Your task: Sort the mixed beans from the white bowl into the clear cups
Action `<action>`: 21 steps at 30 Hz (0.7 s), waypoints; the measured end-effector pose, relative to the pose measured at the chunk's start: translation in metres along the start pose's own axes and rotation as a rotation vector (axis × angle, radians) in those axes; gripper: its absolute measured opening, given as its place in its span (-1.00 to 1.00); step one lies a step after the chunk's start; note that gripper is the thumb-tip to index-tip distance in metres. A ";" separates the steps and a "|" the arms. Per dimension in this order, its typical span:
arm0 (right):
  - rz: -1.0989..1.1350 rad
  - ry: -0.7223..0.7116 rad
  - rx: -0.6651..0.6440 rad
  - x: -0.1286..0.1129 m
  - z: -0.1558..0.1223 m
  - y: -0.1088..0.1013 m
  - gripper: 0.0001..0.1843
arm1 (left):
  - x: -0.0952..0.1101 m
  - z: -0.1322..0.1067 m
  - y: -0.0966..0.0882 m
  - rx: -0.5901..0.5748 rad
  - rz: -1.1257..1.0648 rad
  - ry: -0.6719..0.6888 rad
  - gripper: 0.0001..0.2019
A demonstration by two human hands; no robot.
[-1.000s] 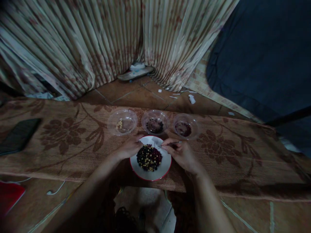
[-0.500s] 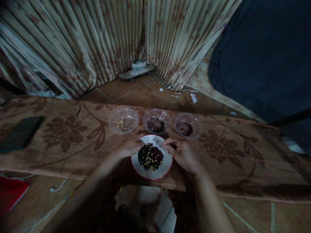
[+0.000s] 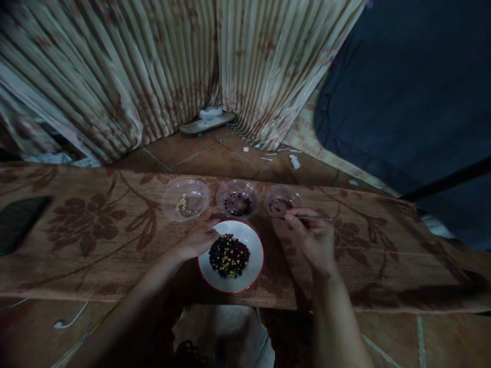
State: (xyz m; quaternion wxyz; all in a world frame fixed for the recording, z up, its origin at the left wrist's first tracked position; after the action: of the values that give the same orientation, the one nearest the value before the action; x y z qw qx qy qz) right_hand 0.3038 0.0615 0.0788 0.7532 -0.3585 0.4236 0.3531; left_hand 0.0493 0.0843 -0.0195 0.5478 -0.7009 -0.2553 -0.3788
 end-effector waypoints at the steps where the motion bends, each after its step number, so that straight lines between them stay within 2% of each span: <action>1: -0.006 0.008 0.103 0.004 0.006 -0.014 -0.82 | 0.000 0.000 -0.001 0.004 0.003 -0.002 -0.72; 3: -0.022 0.055 0.270 0.016 0.014 -0.036 -0.80 | -0.001 0.000 -0.001 0.007 0.015 -0.019 -0.72; 5: -0.044 0.094 0.355 0.027 0.018 -0.046 -0.78 | -0.001 0.000 -0.002 0.005 0.027 -0.031 -0.73; 7: -0.052 0.097 0.365 0.031 0.020 -0.046 -0.78 | -0.001 0.000 -0.002 0.003 0.038 -0.035 -0.74; 9: -0.037 0.076 0.321 0.027 0.018 -0.038 -0.79 | 0.000 0.000 -0.002 -0.001 0.039 -0.033 -0.75; 11: -0.015 0.050 0.220 0.018 0.013 -0.023 -0.80 | 0.000 0.000 -0.001 -0.010 0.025 -0.029 -0.74; 12: -0.010 0.043 0.130 0.013 0.009 -0.012 -0.81 | -0.001 0.000 0.000 -0.014 0.015 -0.024 -0.73; 15: 0.005 0.072 -0.236 0.003 -0.014 0.031 -0.81 | -0.002 0.000 0.001 -0.015 -0.006 -0.010 -0.72; 17: 0.027 0.117 -0.425 0.003 -0.032 0.054 -0.79 | -0.001 0.000 0.002 -0.016 -0.018 0.004 -0.73; 19: 0.031 0.145 -0.524 0.006 -0.044 0.067 -0.76 | 0.001 -0.001 0.001 -0.011 -0.028 0.014 -0.71; 21: 0.007 0.154 -0.561 0.011 -0.049 0.074 -0.75 | 0.003 -0.002 0.000 -0.012 -0.028 0.009 -0.70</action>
State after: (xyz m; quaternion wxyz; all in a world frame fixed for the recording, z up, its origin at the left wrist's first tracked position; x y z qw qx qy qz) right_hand 0.2273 0.0592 0.0320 0.5891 -0.5772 0.3664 0.4308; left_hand 0.0503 0.0823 -0.0170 0.5393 -0.6990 -0.2600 -0.3911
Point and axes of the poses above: each hand's wrist, its own z-axis towards the middle knuckle, its own y-axis out of the palm, x = y × z, the point moved 9 cm from there along z, towards the middle knuckle, and after that the axes turned 9 degrees about x, right-handed, at the moved point
